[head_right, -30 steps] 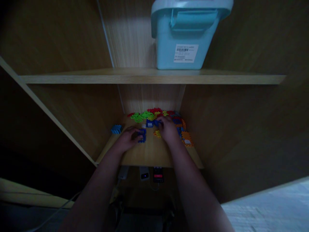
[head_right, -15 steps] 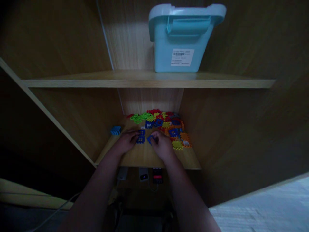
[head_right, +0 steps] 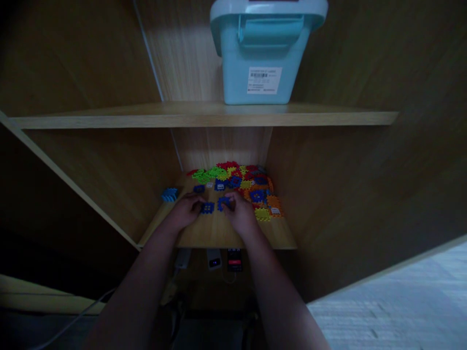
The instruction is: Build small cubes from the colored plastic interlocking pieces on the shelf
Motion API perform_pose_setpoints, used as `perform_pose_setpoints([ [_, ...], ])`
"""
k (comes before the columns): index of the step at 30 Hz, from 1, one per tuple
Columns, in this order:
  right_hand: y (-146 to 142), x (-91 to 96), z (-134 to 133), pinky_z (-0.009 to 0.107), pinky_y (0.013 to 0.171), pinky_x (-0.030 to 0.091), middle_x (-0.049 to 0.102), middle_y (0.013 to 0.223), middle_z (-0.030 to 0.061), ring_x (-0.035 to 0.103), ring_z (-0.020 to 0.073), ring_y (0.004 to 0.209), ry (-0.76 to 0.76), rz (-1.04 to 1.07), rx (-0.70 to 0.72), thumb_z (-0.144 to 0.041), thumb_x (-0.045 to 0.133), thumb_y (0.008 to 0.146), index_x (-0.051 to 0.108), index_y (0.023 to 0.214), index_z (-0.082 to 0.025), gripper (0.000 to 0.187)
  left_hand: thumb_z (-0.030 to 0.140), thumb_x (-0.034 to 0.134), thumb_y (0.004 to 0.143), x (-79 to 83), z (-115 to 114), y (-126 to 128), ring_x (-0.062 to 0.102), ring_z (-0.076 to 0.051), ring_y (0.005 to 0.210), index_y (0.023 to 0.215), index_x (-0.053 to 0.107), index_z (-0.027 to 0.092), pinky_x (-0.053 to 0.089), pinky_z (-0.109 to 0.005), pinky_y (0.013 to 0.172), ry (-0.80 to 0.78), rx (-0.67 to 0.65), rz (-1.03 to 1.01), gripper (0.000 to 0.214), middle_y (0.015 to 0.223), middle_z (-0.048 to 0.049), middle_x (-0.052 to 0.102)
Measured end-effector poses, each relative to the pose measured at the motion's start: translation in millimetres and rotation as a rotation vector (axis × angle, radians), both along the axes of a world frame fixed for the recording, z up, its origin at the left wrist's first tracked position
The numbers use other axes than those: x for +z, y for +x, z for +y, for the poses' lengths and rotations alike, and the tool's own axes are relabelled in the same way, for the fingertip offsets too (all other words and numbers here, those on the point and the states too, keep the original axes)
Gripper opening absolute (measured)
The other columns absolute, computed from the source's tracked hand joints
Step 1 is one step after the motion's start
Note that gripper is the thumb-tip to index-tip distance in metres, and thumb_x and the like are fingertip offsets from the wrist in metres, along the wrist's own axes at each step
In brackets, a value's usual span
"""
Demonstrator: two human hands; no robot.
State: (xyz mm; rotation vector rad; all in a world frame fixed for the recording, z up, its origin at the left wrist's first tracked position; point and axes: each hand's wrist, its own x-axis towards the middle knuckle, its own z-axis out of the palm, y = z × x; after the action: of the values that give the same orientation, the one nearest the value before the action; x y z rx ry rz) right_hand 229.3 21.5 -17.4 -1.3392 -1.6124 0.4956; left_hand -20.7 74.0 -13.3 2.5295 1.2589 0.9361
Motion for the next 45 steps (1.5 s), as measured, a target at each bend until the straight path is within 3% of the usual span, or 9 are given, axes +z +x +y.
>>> perform_pose_setpoints([
  [5,0.2,-3.1,3.4,0.034,0.079,0.060,0.077,0.114,0.0042,0.074,0.0172,0.078,-0.068,0.008,0.050,-0.023,0.079,0.084,0.066,0.127,-0.026,0.045,0.013,0.057,0.091,3.4,-3.1,1.4,0.073,-0.026,0.108,0.104,0.080,0.023,0.058,-0.043,0.104,-0.057,-0.043,-0.007,0.028,0.108,-0.0069,0.081],
  [13,0.0,-5.6,5.6,0.035,0.081,0.062,0.076,0.120,0.0045,0.076,0.0168,0.080,-0.075,0.073,0.080,-0.019,0.080,0.083,0.065,0.129,-0.028,0.049,0.021,0.059,0.095,1.6,-1.9,-1.5,0.076,-0.023,0.100,0.107,0.077,0.021,0.060,-0.038,0.095,-0.134,-0.068,-0.103,0.022,0.111,-0.0080,0.080],
  [18,0.4,-8.9,6.3,0.034,0.080,0.061,0.075,0.119,0.0038,0.076,0.0163,0.080,-0.079,0.117,0.109,-0.019,0.078,0.084,0.062,0.129,-0.028,0.049,0.025,0.063,0.093,3.0,-2.0,-4.5,0.074,-0.021,0.094,0.108,0.077,0.021,0.060,-0.035,0.088,-0.136,-0.066,-0.117,0.020,0.105,-0.0072,0.078],
  [24,1.0,-7.6,4.5,0.034,0.083,0.059,0.076,0.110,0.0036,0.074,0.0186,0.086,0.004,0.051,0.113,-0.024,0.068,0.092,0.060,0.128,-0.027,0.038,0.023,0.065,0.093,8.8,-5.5,-3.9,0.072,-0.023,0.106,0.110,0.077,0.021,0.058,-0.039,0.096,-0.134,-0.147,-0.080,0.021,0.113,-0.0092,0.077],
  [30,0.2,2.7,-0.9,0.034,0.083,0.057,0.077,0.096,0.0021,0.073,0.0198,0.082,0.044,-0.001,0.031,-0.027,0.064,0.095,0.061,0.124,-0.024,0.030,0.043,0.081,0.088,12.0,-8.2,-3.6,0.071,-0.026,0.109,0.110,0.079,0.024,0.057,-0.042,0.100,-0.146,-0.168,-0.066,0.029,0.115,-0.0078,0.077],
  [33,-0.3,5.1,-2.9,0.036,0.089,0.057,0.078,0.103,0.0035,0.073,0.0205,0.090,0.052,-0.068,0.051,-0.025,0.059,0.096,0.068,0.111,-0.025,0.017,0.029,0.072,0.092,6.6,-4.9,-4.3,0.070,-0.025,0.113,0.111,0.081,0.025,0.056,-0.043,0.105,-0.126,-0.222,-0.074,0.021,0.115,-0.0077,0.077],
  [38,-1.3,3.5,-1.8,0.040,0.099,0.056,0.079,0.112,0.0038,0.073,0.0222,0.102,0.083,-0.180,0.091,-0.022,0.057,0.101,0.073,0.112,-0.028,0.020,0.005,0.056,0.084,4.0,-1.9,-5.3,0.065,-0.023,0.130,0.118,0.079,0.027,0.050,-0.047,0.119,-0.105,-0.221,-0.122,0.046,0.133,-0.0060,0.074],
  [42,2.8,5.7,-3.3,0.043,0.107,0.054,0.076,0.122,0.0085,0.071,0.0249,0.113,0.081,-0.242,0.065,-0.016,0.061,0.098,0.072,0.119,-0.026,0.025,0.016,0.066,0.087,8.6,-3.4,-8.4,0.066,-0.028,0.129,0.121,0.075,0.021,0.051,-0.050,0.117,-0.082,-0.111,-0.091,0.036,0.132,-0.0109,0.074],
  [45,12.0,10.1,-9.3,0.044,0.108,0.054,0.077,0.122,0.0077,0.072,0.0249,0.115,0.033,-0.246,0.196,-0.017,0.066,0.096,0.073,0.119,-0.025,0.025,0.031,0.074,0.090,9.8,-4.1,-11.4,0.067,-0.030,0.126,0.121,0.075,0.021,0.052,-0.049,0.113,-0.117,-0.124,-0.059,0.033,0.130,-0.0113,0.075],
])
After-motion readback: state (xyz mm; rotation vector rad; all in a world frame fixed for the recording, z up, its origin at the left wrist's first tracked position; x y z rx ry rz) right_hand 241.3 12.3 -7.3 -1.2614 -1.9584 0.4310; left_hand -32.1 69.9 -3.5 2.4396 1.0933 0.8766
